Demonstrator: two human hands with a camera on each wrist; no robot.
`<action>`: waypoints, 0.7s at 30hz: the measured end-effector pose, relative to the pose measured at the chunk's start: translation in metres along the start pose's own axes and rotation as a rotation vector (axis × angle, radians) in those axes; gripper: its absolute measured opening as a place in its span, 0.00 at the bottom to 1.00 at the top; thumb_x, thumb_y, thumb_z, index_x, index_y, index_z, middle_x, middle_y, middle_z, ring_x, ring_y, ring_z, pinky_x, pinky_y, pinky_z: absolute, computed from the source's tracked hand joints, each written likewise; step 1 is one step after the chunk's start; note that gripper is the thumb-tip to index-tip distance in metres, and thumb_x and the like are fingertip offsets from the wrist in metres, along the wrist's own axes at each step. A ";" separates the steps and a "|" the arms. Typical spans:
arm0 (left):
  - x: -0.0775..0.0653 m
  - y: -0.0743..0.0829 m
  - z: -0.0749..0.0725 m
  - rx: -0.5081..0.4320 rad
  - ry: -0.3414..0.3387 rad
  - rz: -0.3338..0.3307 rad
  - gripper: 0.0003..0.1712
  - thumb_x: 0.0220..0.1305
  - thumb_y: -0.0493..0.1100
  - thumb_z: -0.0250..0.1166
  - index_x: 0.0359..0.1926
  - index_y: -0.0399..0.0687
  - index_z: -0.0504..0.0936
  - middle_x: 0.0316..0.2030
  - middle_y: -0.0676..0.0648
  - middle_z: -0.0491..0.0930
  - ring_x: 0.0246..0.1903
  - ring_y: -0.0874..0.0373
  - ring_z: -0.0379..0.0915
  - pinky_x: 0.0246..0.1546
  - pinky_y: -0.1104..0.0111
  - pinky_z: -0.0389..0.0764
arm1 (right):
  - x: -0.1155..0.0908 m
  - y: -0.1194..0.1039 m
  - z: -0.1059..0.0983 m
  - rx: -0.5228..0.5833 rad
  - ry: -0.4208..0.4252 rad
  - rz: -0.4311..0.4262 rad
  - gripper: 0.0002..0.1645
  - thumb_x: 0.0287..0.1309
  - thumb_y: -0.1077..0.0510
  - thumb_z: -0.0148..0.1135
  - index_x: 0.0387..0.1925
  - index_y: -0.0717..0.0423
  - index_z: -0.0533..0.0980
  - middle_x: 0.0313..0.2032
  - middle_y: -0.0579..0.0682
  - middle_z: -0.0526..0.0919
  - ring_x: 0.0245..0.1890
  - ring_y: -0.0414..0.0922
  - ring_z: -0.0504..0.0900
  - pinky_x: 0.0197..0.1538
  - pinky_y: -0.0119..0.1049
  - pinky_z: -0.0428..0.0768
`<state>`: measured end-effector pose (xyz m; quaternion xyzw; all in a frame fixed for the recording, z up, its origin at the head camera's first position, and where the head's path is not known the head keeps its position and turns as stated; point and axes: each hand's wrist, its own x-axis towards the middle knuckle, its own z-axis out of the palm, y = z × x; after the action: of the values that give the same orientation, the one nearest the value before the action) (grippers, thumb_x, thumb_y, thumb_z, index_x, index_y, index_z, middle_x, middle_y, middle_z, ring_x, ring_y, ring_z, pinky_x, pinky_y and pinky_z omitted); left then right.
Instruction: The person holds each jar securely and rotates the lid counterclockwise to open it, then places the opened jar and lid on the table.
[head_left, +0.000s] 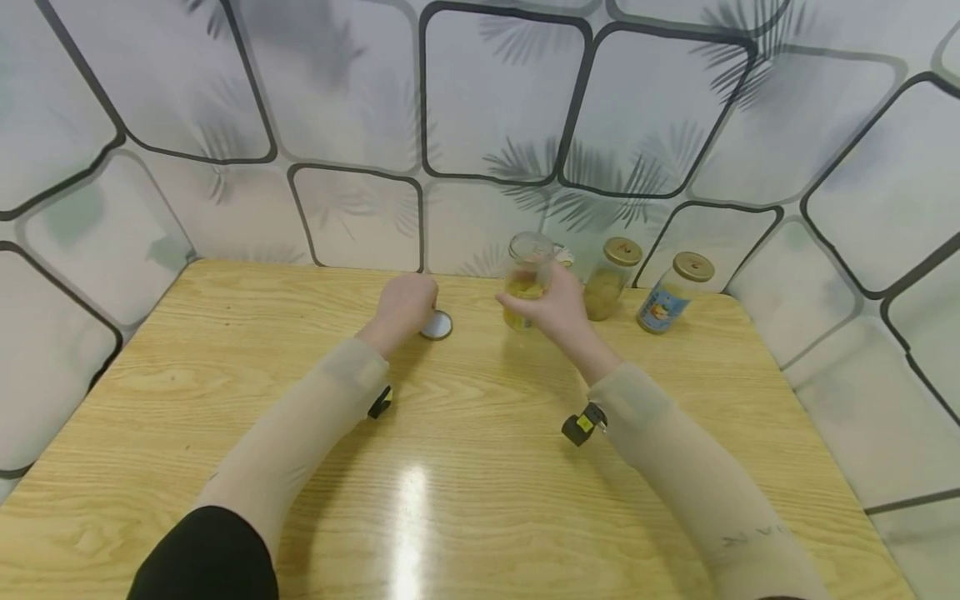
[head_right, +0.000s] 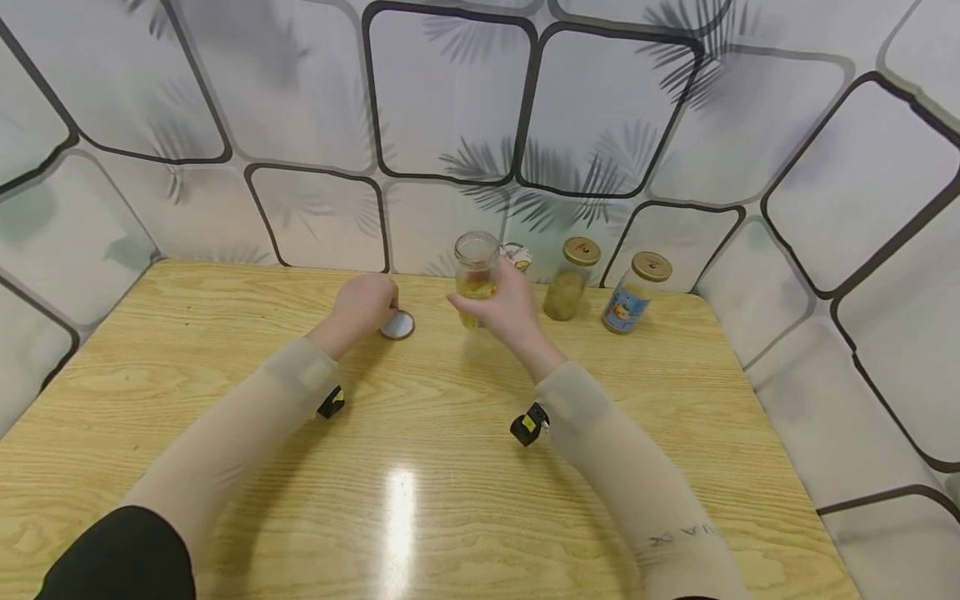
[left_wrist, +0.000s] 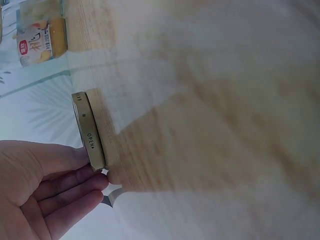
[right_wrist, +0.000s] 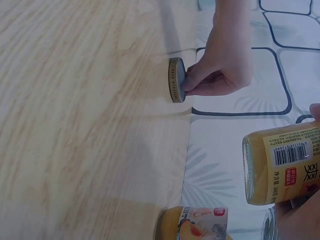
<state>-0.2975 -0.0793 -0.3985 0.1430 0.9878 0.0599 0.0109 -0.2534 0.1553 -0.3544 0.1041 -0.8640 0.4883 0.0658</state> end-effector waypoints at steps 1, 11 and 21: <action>0.000 0.000 0.000 0.003 0.002 0.000 0.15 0.69 0.31 0.63 0.24 0.43 0.85 0.26 0.47 0.86 0.25 0.56 0.66 0.28 0.64 0.78 | 0.001 -0.002 0.001 0.003 -0.001 -0.004 0.32 0.56 0.60 0.79 0.61 0.61 0.77 0.53 0.63 0.87 0.57 0.58 0.83 0.69 0.53 0.77; -0.001 0.000 0.000 -0.002 -0.009 -0.009 0.20 0.71 0.32 0.63 0.19 0.46 0.80 0.23 0.49 0.81 0.25 0.57 0.65 0.26 0.66 0.71 | 0.011 -0.014 0.011 0.046 0.002 -0.032 0.34 0.56 0.59 0.80 0.62 0.59 0.76 0.53 0.61 0.87 0.57 0.56 0.83 0.69 0.53 0.77; -0.001 -0.001 -0.001 -0.030 -0.014 -0.015 0.21 0.71 0.32 0.62 0.18 0.46 0.78 0.22 0.49 0.80 0.25 0.56 0.66 0.27 0.66 0.73 | 0.014 -0.016 0.017 -0.015 0.019 0.029 0.36 0.56 0.53 0.81 0.62 0.58 0.76 0.58 0.59 0.82 0.61 0.56 0.78 0.69 0.54 0.75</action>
<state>-0.2968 -0.0803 -0.3971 0.1358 0.9878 0.0737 0.0204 -0.2630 0.1307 -0.3466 0.0863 -0.8684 0.4836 0.0679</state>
